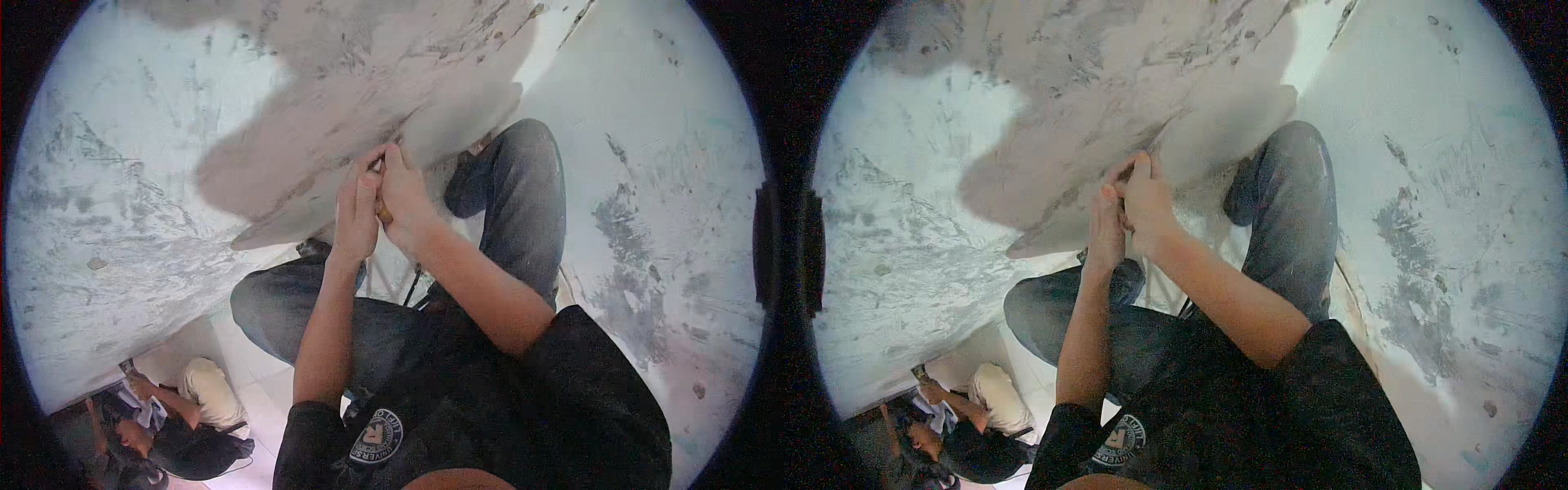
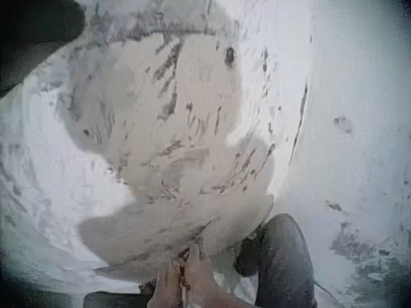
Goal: Applying putty or plaster compound to a wall using a putty knife/scraper to smooth the surface.
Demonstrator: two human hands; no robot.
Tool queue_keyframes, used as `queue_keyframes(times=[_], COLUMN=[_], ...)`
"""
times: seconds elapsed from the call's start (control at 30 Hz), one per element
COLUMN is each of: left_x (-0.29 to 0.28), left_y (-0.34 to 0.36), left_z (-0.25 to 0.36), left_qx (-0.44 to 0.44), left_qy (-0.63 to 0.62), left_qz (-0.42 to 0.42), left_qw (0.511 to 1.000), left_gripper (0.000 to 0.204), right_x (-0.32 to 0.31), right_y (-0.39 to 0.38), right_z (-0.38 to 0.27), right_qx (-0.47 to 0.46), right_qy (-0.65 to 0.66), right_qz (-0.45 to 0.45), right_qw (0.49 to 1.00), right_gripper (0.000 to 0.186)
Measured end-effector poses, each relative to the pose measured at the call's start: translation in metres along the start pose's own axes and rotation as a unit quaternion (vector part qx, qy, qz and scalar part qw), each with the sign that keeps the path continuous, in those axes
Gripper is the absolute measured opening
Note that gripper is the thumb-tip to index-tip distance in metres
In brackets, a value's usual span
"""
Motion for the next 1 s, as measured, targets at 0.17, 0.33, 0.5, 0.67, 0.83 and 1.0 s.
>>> queue_keyframes(times=[0.17,0.33,0.5,0.67,0.83,1.0], left_x=[0.002,-0.006,0.002,-0.008,0.006,0.004], left_y=[0.004,0.002,-0.001,-0.001,-0.007,0.000], left_z=[-0.004,-0.005,0.001,0.004,0.008,0.008], left_qx=[0.039,-0.008,0.014,-0.053,0.080,0.049], left_qy=[0.034,-0.031,0.014,-0.036,0.113,0.078], left_qz=[0.013,0.028,0.039,0.034,0.021,0.047], left_qw=[0.999,0.999,0.999,0.997,0.990,0.995], left_gripper=[0.048,0.044,0.040,0.039,0.042,0.041], right_x=[-0.002,-0.002,-0.003,0.001,-0.024,-0.008], right_y=[0.005,-0.001,0.007,0.014,0.031,0.012], right_z=[0.010,0.015,0.014,0.018,0.026,0.009], right_qx=[-0.032,-0.094,0.039,0.019,0.050,0.031], right_qy=[0.039,-0.063,0.087,0.101,0.200,0.153], right_qz=[0.012,0.014,-0.004,-0.019,-0.051,-0.066], right_qw=[0.999,0.993,0.995,0.995,0.977,0.986], right_gripper=[0.035,0.034,0.034,0.037,0.036,0.041])
Point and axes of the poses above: each hand's wrist, its own y-axis towards the middle knuckle, its own x-axis out of the palm, z = x × y, the point moved 2 cm from there along y, towards the middle knuckle, and after that the axes turned 3 degrees about -x, right-handed, at the moved point
